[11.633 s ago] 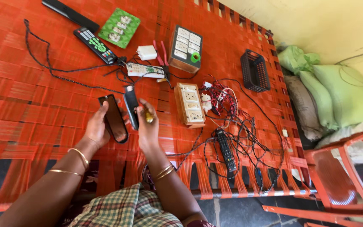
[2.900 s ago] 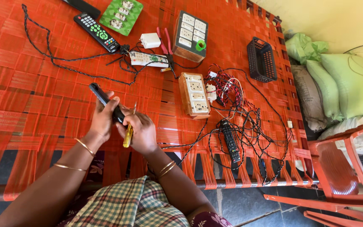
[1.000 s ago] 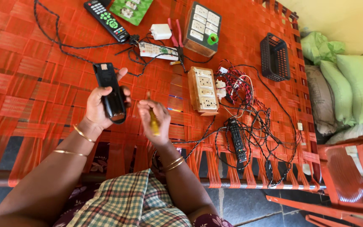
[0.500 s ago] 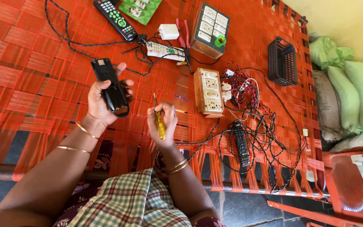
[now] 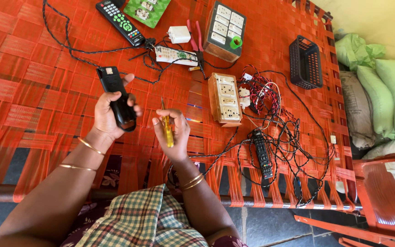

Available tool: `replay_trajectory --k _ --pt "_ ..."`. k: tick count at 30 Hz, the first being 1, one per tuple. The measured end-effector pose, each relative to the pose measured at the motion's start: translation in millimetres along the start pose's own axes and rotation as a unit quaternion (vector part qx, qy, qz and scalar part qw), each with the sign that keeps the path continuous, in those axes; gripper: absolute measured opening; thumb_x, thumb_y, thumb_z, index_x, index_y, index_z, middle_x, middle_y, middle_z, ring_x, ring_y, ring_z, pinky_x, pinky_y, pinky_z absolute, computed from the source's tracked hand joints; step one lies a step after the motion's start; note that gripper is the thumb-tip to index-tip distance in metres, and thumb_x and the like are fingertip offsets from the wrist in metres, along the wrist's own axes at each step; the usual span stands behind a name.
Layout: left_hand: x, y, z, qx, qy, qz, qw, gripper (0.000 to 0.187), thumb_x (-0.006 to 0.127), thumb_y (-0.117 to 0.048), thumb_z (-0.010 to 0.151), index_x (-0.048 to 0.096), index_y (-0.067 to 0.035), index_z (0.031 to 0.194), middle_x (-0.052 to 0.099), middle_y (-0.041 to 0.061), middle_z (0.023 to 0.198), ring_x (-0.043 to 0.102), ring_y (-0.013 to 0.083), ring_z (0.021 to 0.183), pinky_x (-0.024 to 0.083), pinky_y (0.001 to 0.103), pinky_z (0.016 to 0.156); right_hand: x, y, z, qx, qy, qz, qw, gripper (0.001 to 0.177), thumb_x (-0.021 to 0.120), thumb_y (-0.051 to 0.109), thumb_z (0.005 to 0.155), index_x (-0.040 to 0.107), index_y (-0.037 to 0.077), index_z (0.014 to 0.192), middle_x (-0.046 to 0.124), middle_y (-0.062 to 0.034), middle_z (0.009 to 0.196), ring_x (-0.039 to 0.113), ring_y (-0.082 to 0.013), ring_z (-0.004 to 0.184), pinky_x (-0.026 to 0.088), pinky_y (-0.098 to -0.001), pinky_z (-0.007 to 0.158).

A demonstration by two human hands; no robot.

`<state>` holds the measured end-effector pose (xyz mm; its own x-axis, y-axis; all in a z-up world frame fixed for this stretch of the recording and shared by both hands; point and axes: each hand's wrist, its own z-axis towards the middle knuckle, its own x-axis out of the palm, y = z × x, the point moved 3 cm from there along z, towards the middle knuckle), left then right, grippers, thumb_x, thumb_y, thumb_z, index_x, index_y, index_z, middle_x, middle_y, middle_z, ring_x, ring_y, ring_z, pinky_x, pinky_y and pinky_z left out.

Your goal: The person disassembles a remote control using a small screwdriver, probes the internal circuit board, and then reassembles the plastic casing.

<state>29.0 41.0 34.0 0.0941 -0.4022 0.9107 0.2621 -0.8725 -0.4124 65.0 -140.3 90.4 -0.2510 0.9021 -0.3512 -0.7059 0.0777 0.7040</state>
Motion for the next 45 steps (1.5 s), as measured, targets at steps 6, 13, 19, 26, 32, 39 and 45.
replay_trajectory --k 6,13,19,26,32,39,45 --pt "-5 5 0 0.049 -0.095 0.236 0.966 0.057 0.055 -0.017 0.089 0.052 -0.005 0.145 0.057 0.004 0.080 0.058 0.0151 0.070 0.052 0.031 0.063 -4 -4 -2 0.100 0.005 0.084 0.991 0.038 0.073 0.001 0.097 0.060 0.006 0.133 0.067 -0.0070 0.130 0.064 -0.0115 0.099 0.056 -0.0263 0.092" --pt "17 11 -11 0.152 -0.021 0.385 0.910 0.054 0.057 -0.001 0.092 0.049 -0.004 0.146 0.057 0.000 0.086 0.053 0.0080 0.071 0.043 0.023 0.063 -10 13 1 0.014 0.063 0.136 0.989 0.040 0.063 0.021 0.106 0.055 0.003 0.142 0.062 -0.0087 0.143 0.064 -0.0227 0.128 0.055 -0.0368 0.110" --pt "37 4 -22 0.200 -0.022 0.565 0.800 0.042 0.063 -0.004 0.091 0.050 -0.001 0.130 0.060 0.003 0.080 0.059 0.0102 0.068 0.049 0.026 0.062 -17 27 4 -0.077 0.080 0.029 0.993 0.045 0.058 0.042 0.107 0.064 0.004 0.129 0.071 -0.0143 0.129 0.070 -0.0270 0.116 0.054 -0.0390 0.102" --pt "47 -2 -25 0.193 -0.042 0.635 0.747 0.043 0.068 -0.012 0.088 0.051 -0.002 0.127 0.063 0.009 0.075 0.065 0.0202 0.063 0.050 0.033 0.060 -18 27 2 -0.105 0.073 0.035 0.991 0.044 0.059 0.042 0.106 0.065 0.004 0.127 0.070 -0.0122 0.129 0.070 -0.0278 0.118 0.054 -0.0370 0.100" --pt "56 -1 -25 0.224 -0.053 0.727 0.647 0.053 0.074 -0.018 0.086 0.052 0.001 0.131 0.068 0.020 0.097 0.069 0.0372 0.082 0.055 0.045 0.070 -5 1 -6 0.055 -0.006 0.206 0.977 0.023 0.062 0.018 0.108 0.057 0.005 0.126 0.065 -0.0181 0.140 0.070 -0.0176 0.115 0.059 -0.0347 0.102" --pt "56 21 -24 0.274 0.026 0.803 0.529 0.052 0.080 -0.027 0.085 0.055 -0.005 0.125 0.065 0.018 0.107 0.064 0.0385 0.099 0.051 0.050 0.086 4 -30 -11 0.133 -0.084 0.342 0.927 0.039 0.076 -0.003 0.096 0.049 0.007 0.123 0.062 -0.0199 0.135 0.066 -0.0183 0.110 0.056 -0.0337 0.098" --pt "60 24 -27 0.291 0.070 0.734 0.610 0.060 0.082 -0.028 0.079 0.051 0.003 0.121 0.063 0.020 0.113 0.063 0.0383 0.103 0.052 0.048 0.089 -8 -29 -9 0.114 -0.078 0.305 0.942 0.035 0.073 -0.007 0.096 0.048 0.009 0.114 0.068 -0.0194 0.129 0.068 -0.0213 0.116 0.057 -0.0352 0.099"
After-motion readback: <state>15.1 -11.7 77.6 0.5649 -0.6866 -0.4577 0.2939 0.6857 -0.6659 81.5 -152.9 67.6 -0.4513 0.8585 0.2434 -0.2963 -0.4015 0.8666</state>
